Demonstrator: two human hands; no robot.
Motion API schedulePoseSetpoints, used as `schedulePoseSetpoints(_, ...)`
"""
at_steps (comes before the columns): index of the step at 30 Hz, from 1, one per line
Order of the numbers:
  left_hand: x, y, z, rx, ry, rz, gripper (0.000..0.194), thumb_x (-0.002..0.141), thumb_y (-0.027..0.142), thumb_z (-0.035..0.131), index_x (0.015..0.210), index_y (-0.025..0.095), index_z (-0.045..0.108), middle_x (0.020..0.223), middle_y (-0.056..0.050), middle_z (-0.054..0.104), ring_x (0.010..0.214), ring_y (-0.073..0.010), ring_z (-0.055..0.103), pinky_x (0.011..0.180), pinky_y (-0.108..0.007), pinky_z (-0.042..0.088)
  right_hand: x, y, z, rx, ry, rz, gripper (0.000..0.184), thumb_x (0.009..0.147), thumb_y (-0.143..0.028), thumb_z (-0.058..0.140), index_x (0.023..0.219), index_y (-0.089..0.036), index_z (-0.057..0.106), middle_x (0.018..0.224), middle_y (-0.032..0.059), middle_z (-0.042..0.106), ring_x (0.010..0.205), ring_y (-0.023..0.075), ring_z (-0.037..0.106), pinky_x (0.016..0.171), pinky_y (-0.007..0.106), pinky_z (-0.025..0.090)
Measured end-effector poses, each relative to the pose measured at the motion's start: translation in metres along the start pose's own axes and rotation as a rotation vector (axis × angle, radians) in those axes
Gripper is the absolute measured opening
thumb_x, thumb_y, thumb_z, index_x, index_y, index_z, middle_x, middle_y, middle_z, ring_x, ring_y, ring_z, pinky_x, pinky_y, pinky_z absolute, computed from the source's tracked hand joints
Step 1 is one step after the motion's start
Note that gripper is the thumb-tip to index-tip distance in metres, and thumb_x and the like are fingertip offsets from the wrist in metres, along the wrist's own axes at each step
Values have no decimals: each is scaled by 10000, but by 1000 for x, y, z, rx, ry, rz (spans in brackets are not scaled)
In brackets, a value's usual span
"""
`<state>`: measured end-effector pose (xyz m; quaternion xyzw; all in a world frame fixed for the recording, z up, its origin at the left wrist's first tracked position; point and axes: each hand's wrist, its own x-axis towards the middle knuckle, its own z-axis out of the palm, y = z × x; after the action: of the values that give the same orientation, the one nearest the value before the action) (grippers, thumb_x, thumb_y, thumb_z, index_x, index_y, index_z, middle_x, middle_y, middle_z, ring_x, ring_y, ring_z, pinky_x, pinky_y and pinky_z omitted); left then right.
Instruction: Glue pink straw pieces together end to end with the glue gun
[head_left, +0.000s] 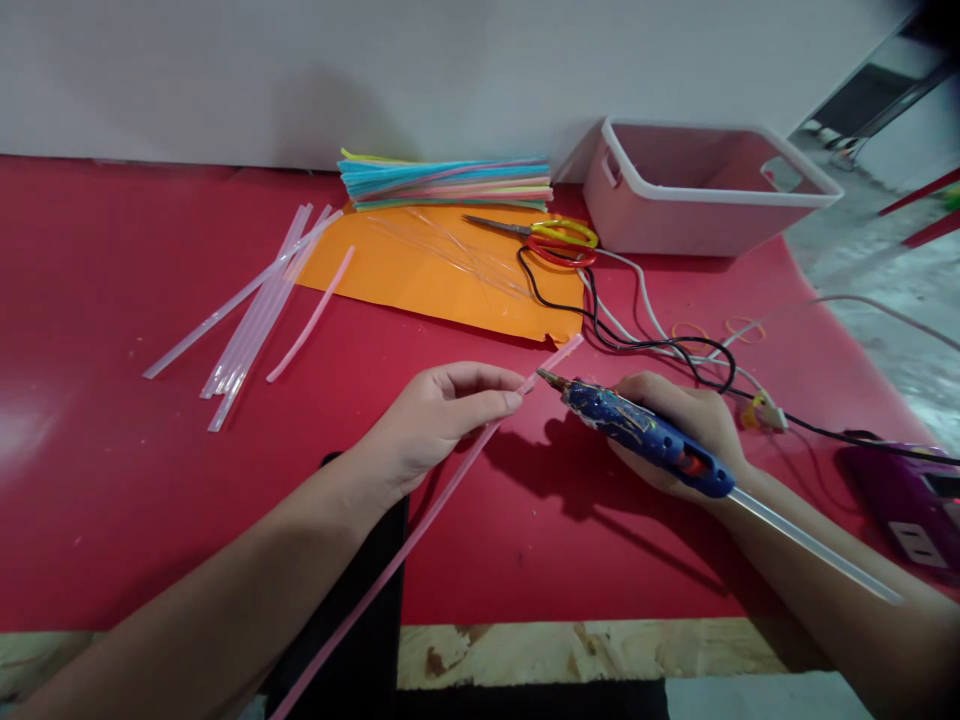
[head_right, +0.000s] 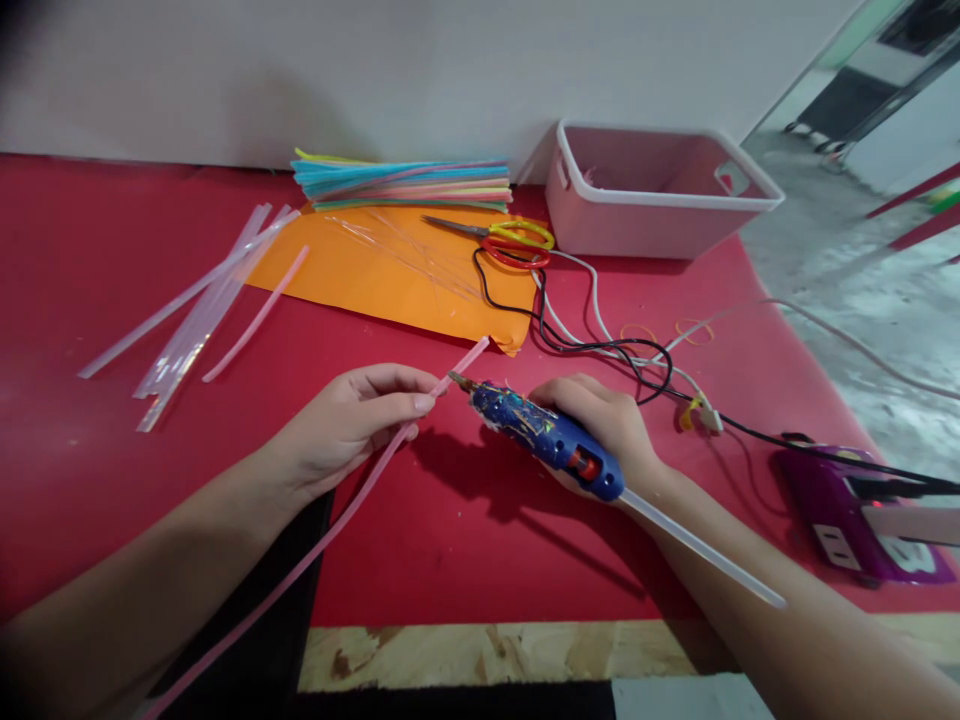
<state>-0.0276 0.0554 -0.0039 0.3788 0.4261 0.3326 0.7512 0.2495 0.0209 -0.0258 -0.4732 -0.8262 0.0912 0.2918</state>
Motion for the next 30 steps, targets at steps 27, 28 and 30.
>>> schedulePoseSetpoints(27, 0, 2, 0, 37, -3, 8, 222, 685, 307, 901, 857, 208, 802, 710, 40, 687, 589, -64, 540, 646, -227, 446, 2, -11, -8, -28, -34, 99, 178, 798, -224, 686, 943, -275, 596, 716, -18, 677, 528, 133, 585, 516, 277, 421)
schedulePoseSetpoints(28, 0, 2, 0, 37, -4, 6, 220, 686, 308, 900, 855, 208, 801, 710, 41, 687, 590, -64, 541, 647, -226, 445, 2, -11, -8, -28, -36, 100, 180, 799, -219, 686, 944, -274, 595, 722, -17, 679, 527, 131, 584, 516, 275, 423)
schedulePoseSetpoints(30, 0, 2, 0, 37, -4, 5, 224, 686, 309, 901, 859, 210, 801, 712, 42, 687, 592, -63, 544, 644, -223, 441, 3, -12, -8, -22, -30, 101, 177, 794, -211, 680, 936, -270, 591, 721, -14, 679, 522, 130, 580, 513, 275, 424)
